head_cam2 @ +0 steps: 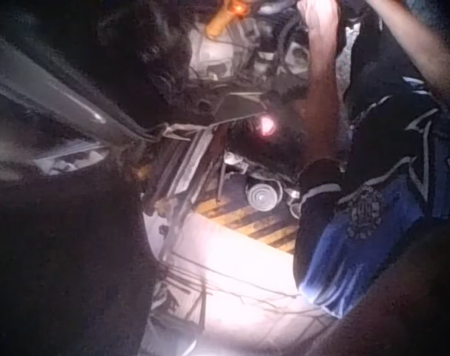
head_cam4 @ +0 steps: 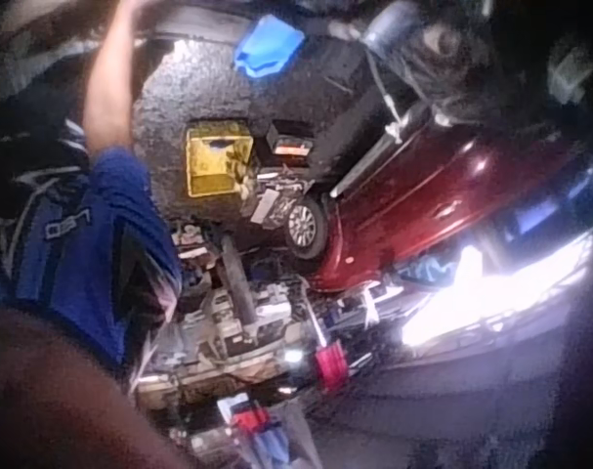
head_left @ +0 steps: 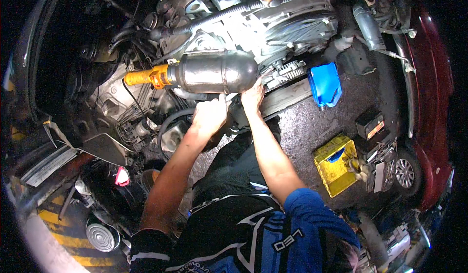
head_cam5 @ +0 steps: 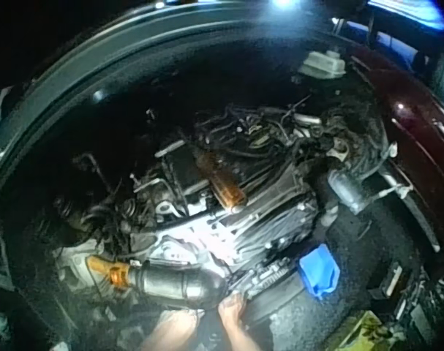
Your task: The person picks up a fan blade and a small component from a tray, wipes the component with a cloth, and uses a wrench to tighten several bolts on the engine block.
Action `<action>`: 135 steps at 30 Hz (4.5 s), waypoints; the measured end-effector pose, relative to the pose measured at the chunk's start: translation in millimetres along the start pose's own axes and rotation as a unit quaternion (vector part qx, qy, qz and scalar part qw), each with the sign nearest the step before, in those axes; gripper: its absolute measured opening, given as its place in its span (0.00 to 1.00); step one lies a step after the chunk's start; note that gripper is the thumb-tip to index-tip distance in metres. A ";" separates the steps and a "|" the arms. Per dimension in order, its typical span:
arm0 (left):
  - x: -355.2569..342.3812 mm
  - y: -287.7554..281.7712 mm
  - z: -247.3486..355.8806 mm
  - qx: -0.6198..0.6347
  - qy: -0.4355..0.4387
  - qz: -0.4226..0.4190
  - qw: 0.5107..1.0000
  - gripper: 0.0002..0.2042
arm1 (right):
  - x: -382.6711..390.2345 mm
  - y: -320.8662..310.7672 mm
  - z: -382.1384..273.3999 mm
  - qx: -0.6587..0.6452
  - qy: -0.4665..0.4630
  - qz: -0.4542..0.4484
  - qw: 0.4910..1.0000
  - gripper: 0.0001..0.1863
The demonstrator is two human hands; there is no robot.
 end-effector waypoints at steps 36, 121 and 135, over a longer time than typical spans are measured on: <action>-12.8 67.7 -9.8 0.074 0.044 0.076 0.993 0.16 | 15.5 14.8 22.1 -0.183 0.177 -0.101 0.962 0.27; 72.7 93.9 180.8 0.337 -0.451 -0.194 0.803 0.30 | -195.4 -151.6 109.3 -0.205 -0.485 -0.166 0.834 0.06; 63.3 99.4 185.1 0.358 -0.430 -0.162 0.813 0.24 | -195.3 -149.3 91.4 -0.065 -0.465 -0.179 0.864 0.06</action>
Point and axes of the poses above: each hand's wrist, its own x-axis away from the middle knuckle, its own y-axis out of the palm, z = x × y, the point moved 8 cm from there along -x, towards the middle knuckle, and after that the axes turned 9 degrees about -y, right-handed, at the moved point
